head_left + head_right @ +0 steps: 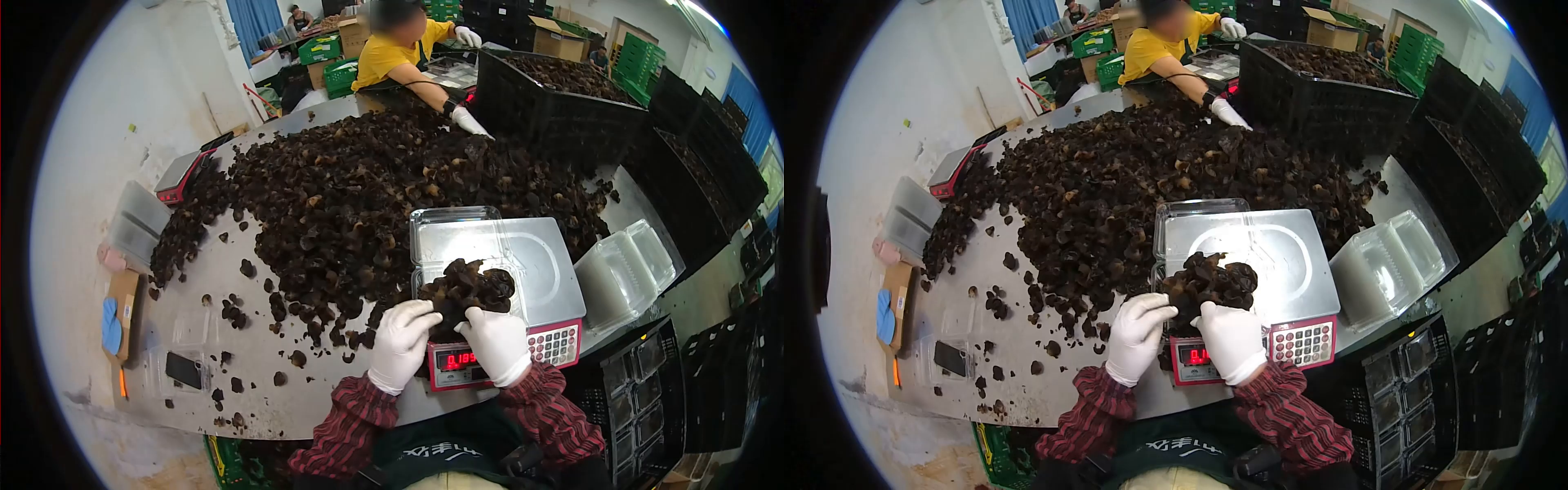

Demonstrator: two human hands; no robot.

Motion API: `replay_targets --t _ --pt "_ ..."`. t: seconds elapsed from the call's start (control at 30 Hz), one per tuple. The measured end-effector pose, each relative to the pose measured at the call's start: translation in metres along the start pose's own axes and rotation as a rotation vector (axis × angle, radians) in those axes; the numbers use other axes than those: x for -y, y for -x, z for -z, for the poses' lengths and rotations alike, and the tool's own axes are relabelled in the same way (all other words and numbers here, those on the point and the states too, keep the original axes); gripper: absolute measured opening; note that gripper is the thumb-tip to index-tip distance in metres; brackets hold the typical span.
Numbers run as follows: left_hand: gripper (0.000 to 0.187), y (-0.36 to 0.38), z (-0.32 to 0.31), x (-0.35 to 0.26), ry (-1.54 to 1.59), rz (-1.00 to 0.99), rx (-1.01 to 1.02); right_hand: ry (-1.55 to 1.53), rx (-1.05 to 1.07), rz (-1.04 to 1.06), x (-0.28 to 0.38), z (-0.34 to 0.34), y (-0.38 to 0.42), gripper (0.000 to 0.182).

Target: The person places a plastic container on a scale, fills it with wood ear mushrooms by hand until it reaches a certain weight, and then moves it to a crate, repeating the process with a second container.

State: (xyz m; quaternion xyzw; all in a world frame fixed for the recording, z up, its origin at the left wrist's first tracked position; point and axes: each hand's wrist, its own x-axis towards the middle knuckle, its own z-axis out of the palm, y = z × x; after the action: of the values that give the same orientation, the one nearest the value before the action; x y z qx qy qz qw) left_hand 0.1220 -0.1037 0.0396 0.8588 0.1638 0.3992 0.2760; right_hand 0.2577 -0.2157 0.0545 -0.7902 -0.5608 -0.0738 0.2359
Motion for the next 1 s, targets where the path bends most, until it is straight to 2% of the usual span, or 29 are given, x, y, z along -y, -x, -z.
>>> replay_targets --t 0.03,0.1,0.17,0.23,0.3,0.33,0.37,0.43,0.47,0.5,0.53,0.57,0.63,0.67,0.7,0.73,0.77,0.8,0.83,0.87,0.9,0.97,1.0 --pt "0.026 0.001 -0.001 0.001 -0.083 -0.105 0.042 0.025 0.004 0.002 0.000 -0.004 -0.002 0.022" --pt "0.027 0.003 -0.002 -0.001 -0.104 -0.119 0.033 0.033 0.007 -0.013 -0.001 -0.008 -0.005 0.020" --pt "0.025 0.004 -0.001 -0.003 0.038 0.003 -0.075 0.045 0.006 -0.027 -0.003 -0.004 -0.007 0.018" --pt "0.023 0.008 0.003 -0.008 0.028 0.014 -0.137 -0.238 -0.032 -0.169 -0.004 0.017 -0.005 0.015" --pt "0.022 0.018 0.006 -0.011 0.278 0.121 -0.265 -0.448 -0.015 -0.337 0.000 0.043 -0.001 0.016" --pt "0.026 0.028 0.011 -0.015 0.598 0.272 -0.183 -0.547 0.011 -0.379 0.004 0.050 0.002 0.015" --pt "0.026 0.031 0.014 -0.019 0.596 0.276 -0.192 -0.646 0.039 -0.420 0.009 0.055 0.007 0.014" --pt "0.043 0.033 0.023 -0.035 1.229 0.644 0.009 -0.596 0.089 -0.236 0.024 0.056 0.016 0.014" --pt "0.060 0.036 0.022 -0.040 1.384 0.669 0.084 -0.707 0.073 -0.087 0.028 0.042 0.022 0.013" --pt "0.052 0.045 0.024 -0.044 1.549 0.749 0.099 -0.746 0.257 -0.072 0.040 0.045 0.022 0.015" --pt "0.044 0.059 0.030 -0.039 1.529 0.880 0.169 -0.721 0.286 -0.029 0.042 0.036 0.026 0.015" --pt "0.037 0.071 0.038 -0.030 1.508 1.011 0.238 -0.696 0.314 0.014 0.042 0.028 0.030 0.015" --pt "0.021 0.087 0.070 -0.017 1.254 1.190 0.174 -0.871 0.168 -0.070 0.033 0.033 0.028 0.012" --pt "0.018 0.099 0.089 -0.009 1.023 1.182 0.183 -0.772 0.209 -0.258 0.025 0.050 0.026 0.007" --pt "0.016 0.120 0.115 0.009 0.879 1.144 0.266 -0.866 0.030 -0.360 0.010 0.048 0.029 0.011" --pt "0.015 0.128 0.146 0.011 0.686 1.174 0.325 -0.809 -0.073 -0.483 0.002 0.059 0.026 0.017" --pt "0.014 0.147 0.174 0.022 0.411 1.170 0.433 -0.659 -0.253 -0.462 -0.027 0.050 0.035 0.023" --pt "0.021 0.184 0.198 0.042 0.023 0.772 0.477 -0.732 -0.389 -0.679 -0.033 0.055 0.034 0.028" --pt "0.029 0.195 0.222 0.038 -0.299 0.909 0.614 -0.779 -0.402 -0.752 -0.053 0.059 0.039 0.029" --pt "0.034 0.208 0.237 0.044 -0.594 0.919 0.701 -0.778 -0.434 -0.781 -0.069 0.060 0.046 0.027" --pt "0.033 0.208 0.240 0.039 -0.879 0.849 0.591 -0.779 -0.468 -0.808 -0.076 0.060 0.048 0.026" --pt "0.031 0.197 0.230 0.053 -0.782 0.712 0.230 -0.743 -0.495 -0.800 -0.082 0.050 0.051 0.023" --pt "0.030 0.176 0.215 0.052 -0.626 0.702 0.164 -0.703 -0.524 -0.790 -0.083 0.047 0.053 0.022"
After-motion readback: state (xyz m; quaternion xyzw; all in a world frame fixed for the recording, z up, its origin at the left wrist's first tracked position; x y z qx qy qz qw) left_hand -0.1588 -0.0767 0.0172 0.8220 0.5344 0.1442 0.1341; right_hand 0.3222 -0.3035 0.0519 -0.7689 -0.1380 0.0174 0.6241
